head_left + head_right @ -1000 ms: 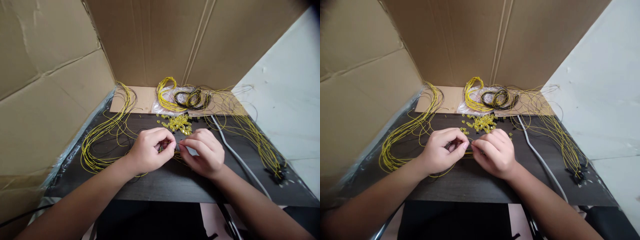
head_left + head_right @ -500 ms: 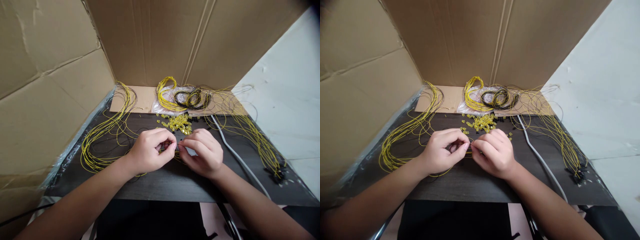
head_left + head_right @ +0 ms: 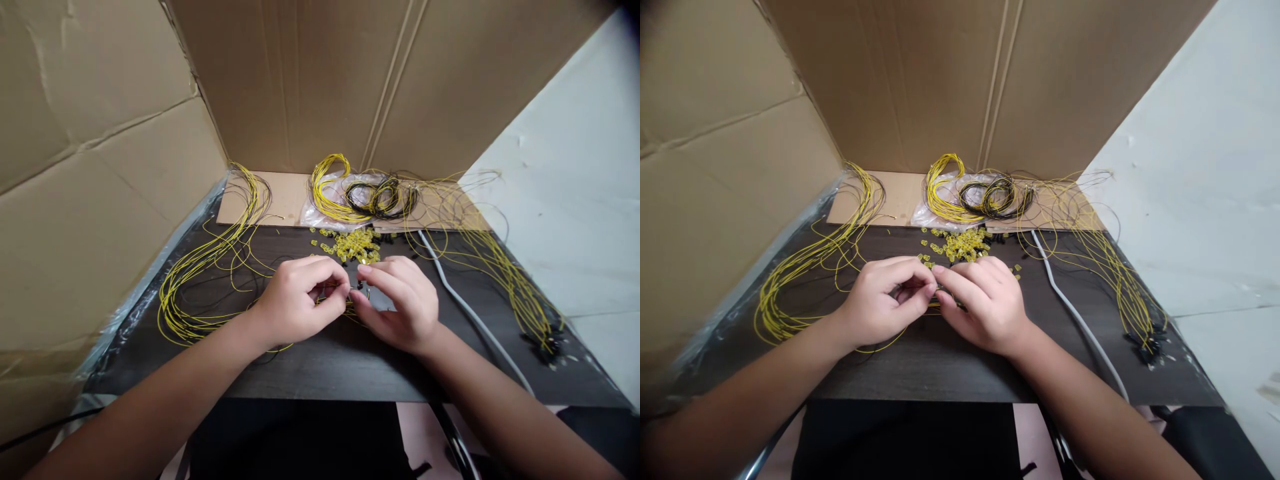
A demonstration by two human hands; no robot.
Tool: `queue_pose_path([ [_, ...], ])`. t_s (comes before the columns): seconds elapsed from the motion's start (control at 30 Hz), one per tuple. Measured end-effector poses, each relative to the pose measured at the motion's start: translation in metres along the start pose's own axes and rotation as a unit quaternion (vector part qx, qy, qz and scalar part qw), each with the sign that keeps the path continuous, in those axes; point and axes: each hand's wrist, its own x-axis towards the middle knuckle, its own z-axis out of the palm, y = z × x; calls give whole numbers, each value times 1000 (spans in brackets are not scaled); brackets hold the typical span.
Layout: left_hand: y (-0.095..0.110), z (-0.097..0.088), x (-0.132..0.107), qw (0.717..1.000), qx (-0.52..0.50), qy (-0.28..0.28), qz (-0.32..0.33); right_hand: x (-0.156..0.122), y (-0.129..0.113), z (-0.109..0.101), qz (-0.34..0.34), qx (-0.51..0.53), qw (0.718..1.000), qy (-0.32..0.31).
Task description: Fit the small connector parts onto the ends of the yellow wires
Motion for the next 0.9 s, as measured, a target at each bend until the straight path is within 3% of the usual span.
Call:
queue_pose_path([
  [0.33,0,-2,2,1000,28,-3,4,2,3,0,-9,-17,999,-50],
  [0.6,-5,-3,0,998,59,-12,19,2,6,0,30,6,996,-85],
  [0.9,-11,-7,-1,994,97,-18,53,1,6,-4,118,81,989,-39],
])
